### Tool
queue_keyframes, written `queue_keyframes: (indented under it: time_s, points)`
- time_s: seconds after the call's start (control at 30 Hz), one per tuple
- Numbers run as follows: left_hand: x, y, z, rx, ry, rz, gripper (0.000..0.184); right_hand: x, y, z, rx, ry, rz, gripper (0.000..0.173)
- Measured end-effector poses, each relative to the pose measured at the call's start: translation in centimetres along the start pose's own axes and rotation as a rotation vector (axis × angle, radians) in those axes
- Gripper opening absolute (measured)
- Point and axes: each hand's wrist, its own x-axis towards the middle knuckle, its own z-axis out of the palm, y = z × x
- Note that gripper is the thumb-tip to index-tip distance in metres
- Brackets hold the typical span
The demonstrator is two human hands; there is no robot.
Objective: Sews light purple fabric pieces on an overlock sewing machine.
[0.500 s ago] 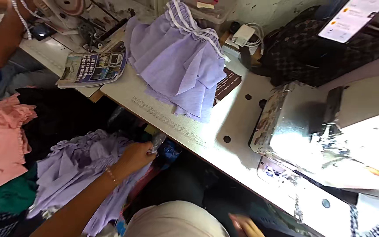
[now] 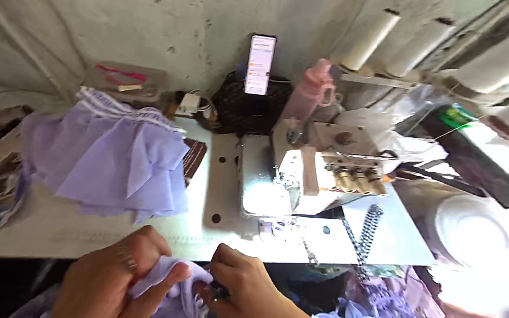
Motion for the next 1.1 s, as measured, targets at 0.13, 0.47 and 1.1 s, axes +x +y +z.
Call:
queue_keyframes:
  time_s: [0.13,0.47,1.1]
  points:
    - [2.9,1.0,-1.8,-0.202,0.102,0.070,0.012,-0.1,-3.1,-6.0,-0.008,0.078,0.009,0.017]
    - [9.8,-5.3,11.2,-0.241,0.224,-0.046,0.025,-4.1,2.6,-4.7,0.345,0.280,0.412,0.069]
    - [4.6,-11.1,14.8,0.561,-0.048,-0.002,0.076,-6.5,5.4,-5.5,-0.174,0.373,0.546,0.019]
